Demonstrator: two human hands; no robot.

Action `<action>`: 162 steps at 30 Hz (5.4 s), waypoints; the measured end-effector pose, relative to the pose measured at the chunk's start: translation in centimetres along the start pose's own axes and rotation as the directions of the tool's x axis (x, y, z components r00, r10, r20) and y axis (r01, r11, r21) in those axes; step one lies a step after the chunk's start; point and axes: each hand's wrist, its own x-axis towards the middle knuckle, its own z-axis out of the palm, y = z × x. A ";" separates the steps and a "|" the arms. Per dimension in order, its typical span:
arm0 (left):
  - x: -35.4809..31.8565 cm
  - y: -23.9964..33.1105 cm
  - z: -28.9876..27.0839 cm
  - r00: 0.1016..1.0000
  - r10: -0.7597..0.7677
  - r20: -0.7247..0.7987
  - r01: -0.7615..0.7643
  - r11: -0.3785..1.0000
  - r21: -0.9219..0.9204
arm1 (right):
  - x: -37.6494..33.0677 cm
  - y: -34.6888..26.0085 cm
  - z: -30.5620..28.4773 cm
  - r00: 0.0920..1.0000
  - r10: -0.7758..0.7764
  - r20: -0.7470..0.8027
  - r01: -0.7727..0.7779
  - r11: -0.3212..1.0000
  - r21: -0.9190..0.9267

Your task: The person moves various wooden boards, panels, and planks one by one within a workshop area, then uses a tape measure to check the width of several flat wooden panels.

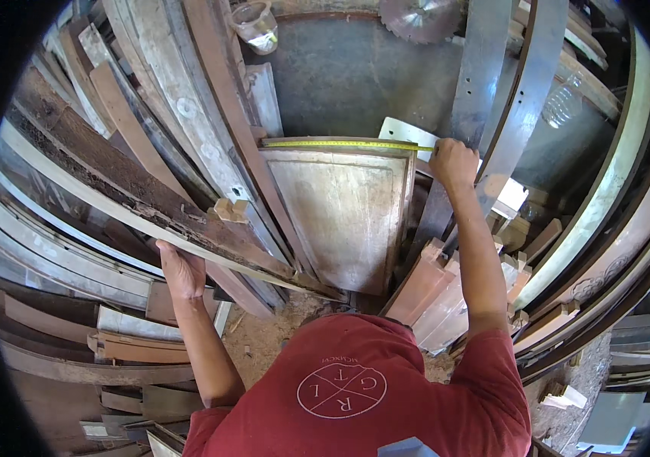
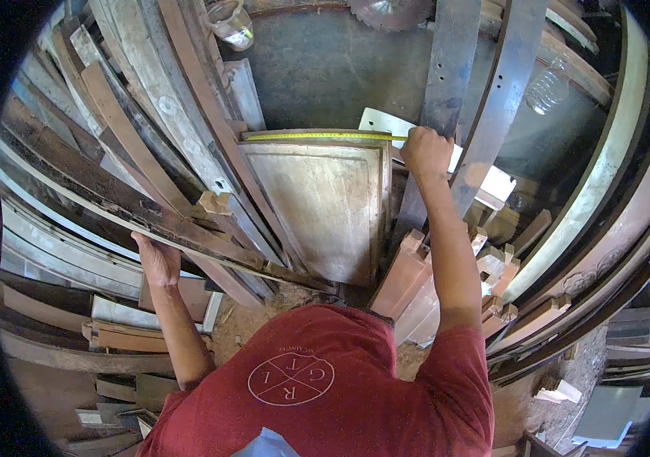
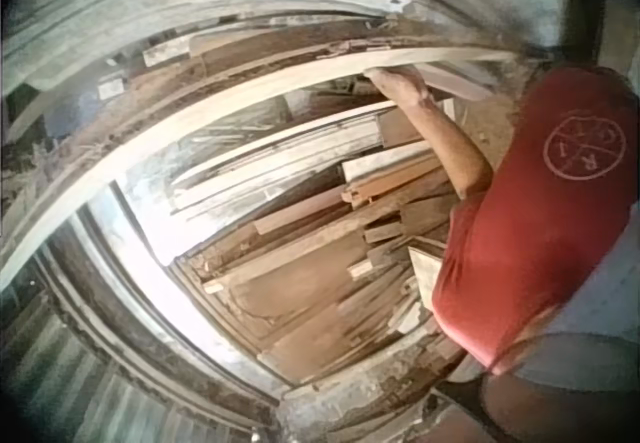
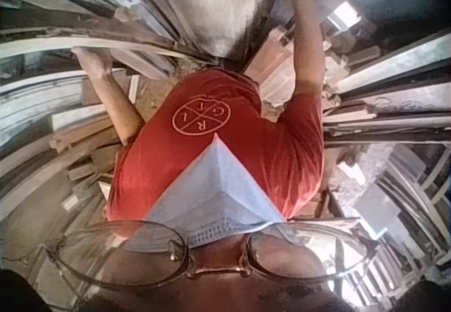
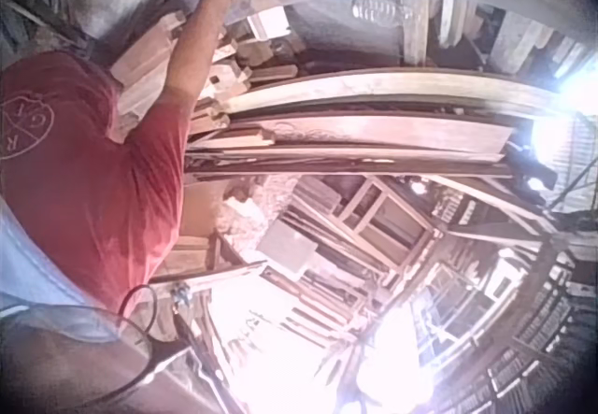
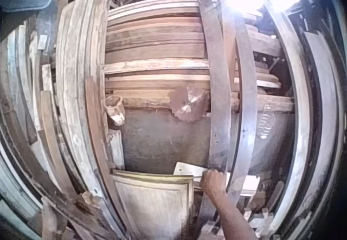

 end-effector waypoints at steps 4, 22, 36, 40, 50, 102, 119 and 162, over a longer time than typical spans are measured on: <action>0.0 -0.1 -0.1 0.999 0.019 0.025 -0.019 1.000 -0.006 | 0.0 -0.2 -0.1 1.000 0.005 -0.004 -0.005 1.000 -0.005; 0.1 0.3 0.2 1.000 -0.001 0.015 0.001 1.000 0.002 | 0.1 -0.7 0.1 0.999 0.043 -0.003 -0.043 0.999 -0.003; 0.9 0.3 -0.4 0.999 0.004 0.050 -0.002 0.999 -0.054 | 0.2 -1.1 -0.4 0.997 0.078 0.023 -0.077 0.996 -0.038; 1.1 0.2 -0.8 0.998 -0.008 0.068 0.010 0.999 -0.033 | 0.0 -1.0 -0.4 0.997 0.078 0.027 -0.077 0.996 -0.041; 1.6 0.2 0.5 0.997 0.003 0.083 -0.006 0.999 0.034 | -2.8 4.8 -1.8 0.834 -0.333 0.440 -0.016 0.782 0.623; 2.7 10.3 9.0 0.809 0.540 0.232 -0.540 0.528 0.655 | -8.4 -30.3 -20.4 0.927 -0.371 0.059 0.096 0.386 0.917; 17.1 -0.5 -6.4 0.895 0.430 0.118 -0.324 0.447 0.834 | -11.1 -37.4 -4.6 0.995 -0.010 0.095 -0.082 0.420 0.904; 8.3 -20.5 -1.2 0.943 -0.146 0.298 -0.230 0.358 0.905 | -2.8 -14.7 5.2 0.986 -0.125 0.114 0.115 0.990 0.087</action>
